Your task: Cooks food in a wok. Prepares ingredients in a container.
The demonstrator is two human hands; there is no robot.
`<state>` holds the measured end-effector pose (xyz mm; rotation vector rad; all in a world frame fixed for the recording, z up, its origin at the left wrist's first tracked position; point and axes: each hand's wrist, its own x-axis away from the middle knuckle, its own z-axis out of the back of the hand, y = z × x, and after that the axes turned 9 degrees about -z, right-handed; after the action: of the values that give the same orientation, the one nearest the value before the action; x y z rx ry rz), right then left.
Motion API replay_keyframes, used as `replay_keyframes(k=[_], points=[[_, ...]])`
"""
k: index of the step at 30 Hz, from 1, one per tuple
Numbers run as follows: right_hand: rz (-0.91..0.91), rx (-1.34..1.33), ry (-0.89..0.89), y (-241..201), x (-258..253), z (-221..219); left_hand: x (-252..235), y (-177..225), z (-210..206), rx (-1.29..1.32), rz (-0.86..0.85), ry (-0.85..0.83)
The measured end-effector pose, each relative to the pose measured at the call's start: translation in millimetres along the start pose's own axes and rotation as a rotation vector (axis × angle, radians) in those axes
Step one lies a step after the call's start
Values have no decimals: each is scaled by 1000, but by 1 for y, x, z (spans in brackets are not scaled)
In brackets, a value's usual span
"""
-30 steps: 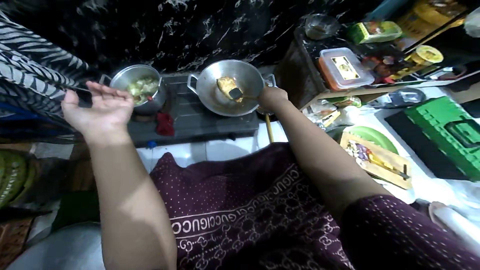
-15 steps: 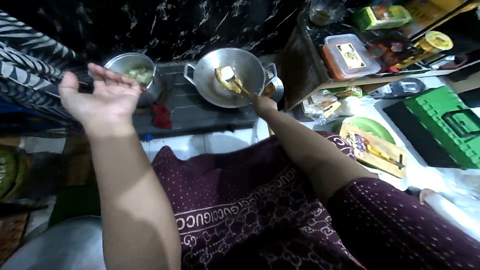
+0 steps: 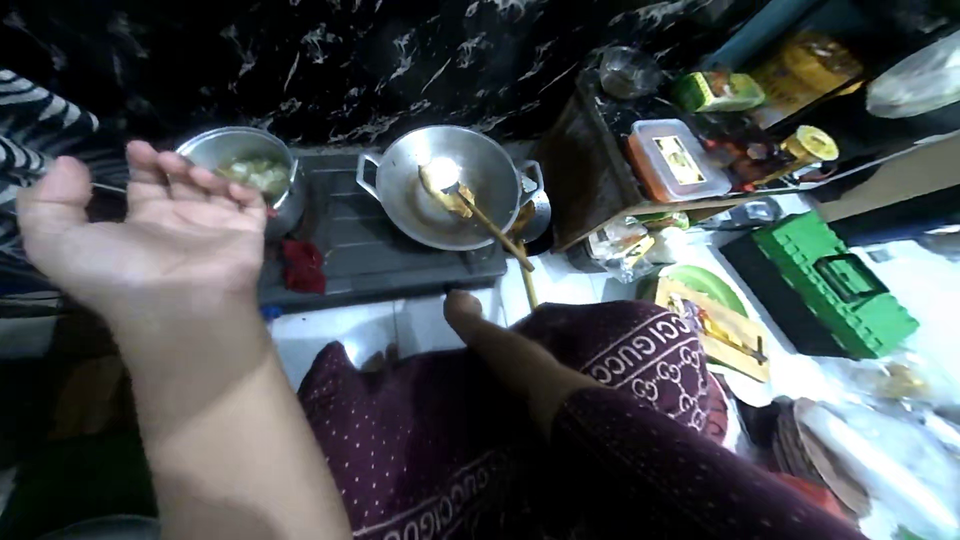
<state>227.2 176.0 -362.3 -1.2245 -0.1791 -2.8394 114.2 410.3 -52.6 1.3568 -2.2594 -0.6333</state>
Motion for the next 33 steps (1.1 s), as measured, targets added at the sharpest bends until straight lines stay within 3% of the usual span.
replay_keyframes(k=[6, 10, 12, 15, 17, 20, 23, 26, 30, 33], points=[[115, 9, 0, 5, -23, -2, -5, 4, 20, 180, 104, -147], [68, -354, -49, 11, -36, -9, -2, 1, 26, 226, 185, -282], [135, -163, -133, 14, -28, 2, 4, -1, 19, 234, 195, -277], [239, 179, -258, 4, 17, 51, 20, -2, -6, 156, 163, -127], [352, 212, -257, -8, 48, 89, 26, -5, -19, 90, 137, -35], [450, 167, -71, -22, 76, 150, 31, -10, -29, 52, 125, 26], [416, 381, 142, -7, 97, 203, 36, -14, -35, -13, 128, 44], [340, 305, 225, 36, 66, 210, 40, -14, -38, -91, 108, 74], [249, -188, 116, 79, -25, 178, 50, -14, -37, -129, 110, 124], [198, -260, 12, 83, -38, 175, 53, -12, -31, -121, 114, 137]])
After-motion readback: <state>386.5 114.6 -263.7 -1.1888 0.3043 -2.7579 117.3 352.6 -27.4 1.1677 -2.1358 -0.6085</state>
